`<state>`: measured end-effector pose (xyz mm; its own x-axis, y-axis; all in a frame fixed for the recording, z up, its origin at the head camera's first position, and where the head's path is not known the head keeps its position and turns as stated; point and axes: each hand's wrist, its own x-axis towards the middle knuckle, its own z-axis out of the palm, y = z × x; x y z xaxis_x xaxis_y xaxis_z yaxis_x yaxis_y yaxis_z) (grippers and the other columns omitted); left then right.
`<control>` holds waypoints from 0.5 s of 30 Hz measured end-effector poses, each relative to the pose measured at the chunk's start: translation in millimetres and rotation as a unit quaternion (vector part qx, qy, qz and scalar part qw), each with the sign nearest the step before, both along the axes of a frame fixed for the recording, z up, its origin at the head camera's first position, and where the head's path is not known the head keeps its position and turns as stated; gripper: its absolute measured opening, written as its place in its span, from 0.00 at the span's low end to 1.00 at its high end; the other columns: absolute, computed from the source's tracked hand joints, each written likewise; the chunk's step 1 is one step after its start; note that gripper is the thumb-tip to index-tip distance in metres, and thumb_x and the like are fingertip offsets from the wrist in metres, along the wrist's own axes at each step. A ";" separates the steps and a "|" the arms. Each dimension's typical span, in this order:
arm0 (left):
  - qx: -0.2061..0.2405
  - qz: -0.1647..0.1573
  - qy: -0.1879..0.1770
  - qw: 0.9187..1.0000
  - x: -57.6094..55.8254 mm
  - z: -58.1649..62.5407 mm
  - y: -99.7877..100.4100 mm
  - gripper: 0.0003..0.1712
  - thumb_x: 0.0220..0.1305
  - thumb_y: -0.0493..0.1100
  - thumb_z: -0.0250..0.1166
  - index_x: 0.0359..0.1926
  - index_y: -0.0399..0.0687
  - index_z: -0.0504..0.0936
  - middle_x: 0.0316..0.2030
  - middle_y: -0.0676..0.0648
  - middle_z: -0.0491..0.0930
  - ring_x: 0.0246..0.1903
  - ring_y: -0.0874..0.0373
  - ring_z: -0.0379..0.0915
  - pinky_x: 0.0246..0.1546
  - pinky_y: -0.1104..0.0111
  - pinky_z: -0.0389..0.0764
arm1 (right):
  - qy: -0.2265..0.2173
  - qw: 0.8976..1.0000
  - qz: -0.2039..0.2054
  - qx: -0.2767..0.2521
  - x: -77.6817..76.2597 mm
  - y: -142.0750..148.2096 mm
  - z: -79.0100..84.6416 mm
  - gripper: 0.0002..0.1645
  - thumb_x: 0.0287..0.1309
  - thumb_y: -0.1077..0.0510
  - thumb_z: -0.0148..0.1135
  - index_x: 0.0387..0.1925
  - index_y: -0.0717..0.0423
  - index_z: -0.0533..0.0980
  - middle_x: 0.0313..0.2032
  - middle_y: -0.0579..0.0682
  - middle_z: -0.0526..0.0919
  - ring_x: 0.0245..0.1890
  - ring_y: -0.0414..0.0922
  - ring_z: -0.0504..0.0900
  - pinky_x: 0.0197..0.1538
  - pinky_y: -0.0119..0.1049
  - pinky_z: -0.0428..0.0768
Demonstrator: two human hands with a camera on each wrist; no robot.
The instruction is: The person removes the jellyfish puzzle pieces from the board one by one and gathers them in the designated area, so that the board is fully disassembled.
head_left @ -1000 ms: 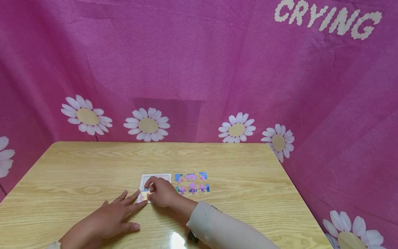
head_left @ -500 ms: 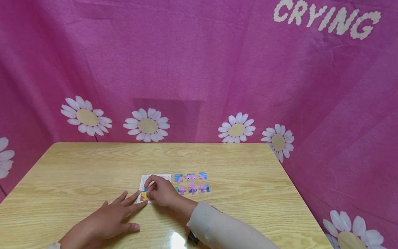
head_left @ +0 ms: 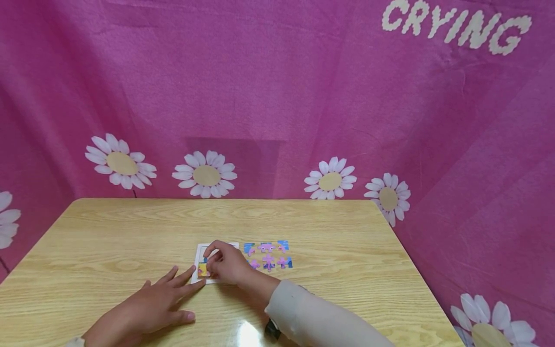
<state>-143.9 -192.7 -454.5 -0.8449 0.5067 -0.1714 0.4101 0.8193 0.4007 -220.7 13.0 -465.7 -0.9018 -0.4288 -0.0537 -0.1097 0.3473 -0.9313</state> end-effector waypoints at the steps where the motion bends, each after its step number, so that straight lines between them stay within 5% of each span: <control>1: 0.000 0.001 -0.001 1.000 0.1 -0.2 0.0 0.43 0.61 0.70 0.66 0.75 0.66 0.71 0.78 0.45 0.60 0.75 0.26 0.51 0.51 0.15 0.54 | 0.000 1.000 0.000 -0.001 -0.1 0.8 0.8 0.13 0.62 0.76 0.61 0.41 0.57 0.78 0.28 0.47 0.83 0.25 0.37 0.79 0.29 0.28 0.78; 15: -0.002 0.009 -0.004 1.000 0.7 -1.4 0.1 0.43 0.61 0.70 0.66 0.75 0.68 0.71 0.78 0.45 0.60 0.75 0.27 0.50 0.52 0.16 0.53 | -0.011 1.000 -0.002 0.000 2.2 24.8 6.5 0.09 0.66 0.72 0.61 0.43 0.58 0.79 0.30 0.49 0.81 0.27 0.40 0.78 0.29 0.30 0.75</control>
